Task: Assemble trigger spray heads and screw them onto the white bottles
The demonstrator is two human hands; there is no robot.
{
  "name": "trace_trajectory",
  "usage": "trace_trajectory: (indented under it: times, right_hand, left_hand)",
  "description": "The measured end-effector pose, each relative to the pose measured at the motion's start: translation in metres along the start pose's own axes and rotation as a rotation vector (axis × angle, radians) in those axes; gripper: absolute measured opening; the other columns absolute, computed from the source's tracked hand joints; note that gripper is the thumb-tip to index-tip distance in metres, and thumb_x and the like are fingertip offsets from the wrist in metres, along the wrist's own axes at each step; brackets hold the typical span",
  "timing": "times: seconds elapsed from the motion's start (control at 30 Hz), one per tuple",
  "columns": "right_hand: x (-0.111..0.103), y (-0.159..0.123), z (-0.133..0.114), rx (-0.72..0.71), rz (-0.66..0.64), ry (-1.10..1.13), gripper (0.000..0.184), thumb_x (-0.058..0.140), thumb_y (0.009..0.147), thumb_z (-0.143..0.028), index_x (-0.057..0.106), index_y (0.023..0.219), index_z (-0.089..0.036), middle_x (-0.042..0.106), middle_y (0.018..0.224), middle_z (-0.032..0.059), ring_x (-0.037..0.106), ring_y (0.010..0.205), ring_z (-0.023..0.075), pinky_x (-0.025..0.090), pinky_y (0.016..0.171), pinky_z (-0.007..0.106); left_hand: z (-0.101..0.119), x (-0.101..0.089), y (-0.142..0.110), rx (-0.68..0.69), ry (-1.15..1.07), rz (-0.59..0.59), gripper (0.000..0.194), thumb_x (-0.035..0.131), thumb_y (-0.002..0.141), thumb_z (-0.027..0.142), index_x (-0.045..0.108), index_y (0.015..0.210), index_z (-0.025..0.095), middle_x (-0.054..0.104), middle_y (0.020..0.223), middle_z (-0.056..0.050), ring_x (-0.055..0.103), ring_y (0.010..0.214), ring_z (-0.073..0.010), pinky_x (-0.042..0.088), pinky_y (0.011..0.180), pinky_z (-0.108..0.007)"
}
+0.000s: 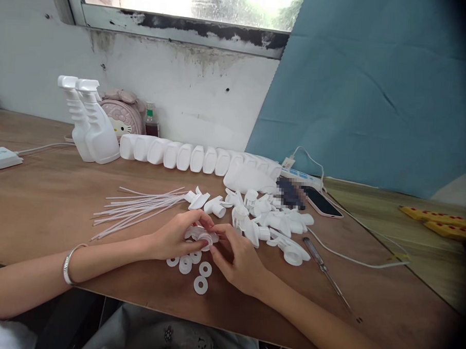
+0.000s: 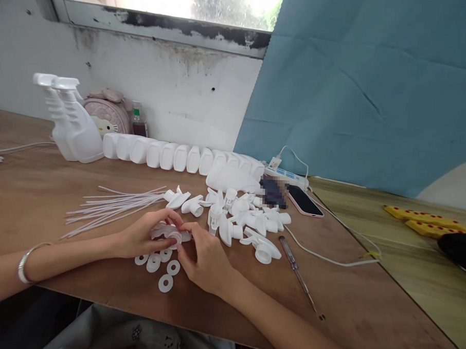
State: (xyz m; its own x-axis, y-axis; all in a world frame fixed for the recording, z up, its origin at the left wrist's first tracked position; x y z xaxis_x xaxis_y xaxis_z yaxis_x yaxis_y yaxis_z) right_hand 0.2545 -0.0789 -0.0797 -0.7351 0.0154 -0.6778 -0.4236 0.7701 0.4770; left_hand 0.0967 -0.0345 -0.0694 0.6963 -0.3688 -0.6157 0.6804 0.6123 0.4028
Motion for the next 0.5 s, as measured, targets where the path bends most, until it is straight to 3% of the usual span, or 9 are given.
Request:
trace_trajectory:
  times: [0.13,0.33,0.5]
  right_hand:
    - [0.0015,0.0002,0.0036,0.002,-0.008,0.005,0.039,0.053,0.08,-0.014,0.041,0.116,-0.021,0.057,0.111,0.0072,0.058,0.101,0.0197,0.049,0.084,0.034]
    - [0.0018,-0.0006,0.0078,0.05,0.021,-0.071,0.018,0.048,0.087,-0.021,0.047,0.106,-0.022,0.062,0.096,0.0031,0.061,0.07,0.0143,0.05,0.068,0.029]
    - [0.0,0.0005,0.004,-0.043,0.053,-0.114,0.009,0.045,0.088,-0.021,0.05,0.096,-0.021,0.063,0.085,0.0021,0.059,0.066,0.0136,0.047,0.064,0.026]
  left_hand:
    - [-0.0032,-0.0017,-0.0004,-0.029,-0.017,0.061,0.027,0.06,0.08,0.026,0.047,0.102,0.02,0.063,0.094,-0.003,0.059,0.086,-0.0166,0.047,0.079,-0.032]
    - [-0.0016,-0.004,0.0004,-0.109,-0.099,0.068,0.015,0.053,0.086,0.031,0.049,0.093,0.019,0.064,0.085,-0.002,0.063,0.079,-0.0151,0.049,0.068,-0.026]
    - [0.0002,-0.0057,0.0012,0.022,0.006,0.014,0.021,0.064,0.078,0.03,0.053,0.089,0.016,0.064,0.085,-0.003,0.06,0.073,-0.0132,0.047,0.063,-0.022]
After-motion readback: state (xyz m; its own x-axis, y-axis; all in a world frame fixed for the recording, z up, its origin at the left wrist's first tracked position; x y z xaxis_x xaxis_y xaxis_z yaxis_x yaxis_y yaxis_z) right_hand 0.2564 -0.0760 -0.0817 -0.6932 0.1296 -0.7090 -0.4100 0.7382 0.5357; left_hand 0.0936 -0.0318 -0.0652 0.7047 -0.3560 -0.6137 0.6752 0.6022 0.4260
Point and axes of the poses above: each hand's wrist, its own y-axis towards the middle knuckle, its own x-axis out of the palm, z = x × y, the point moved 3 cm from there along y, towards the middle knuckle
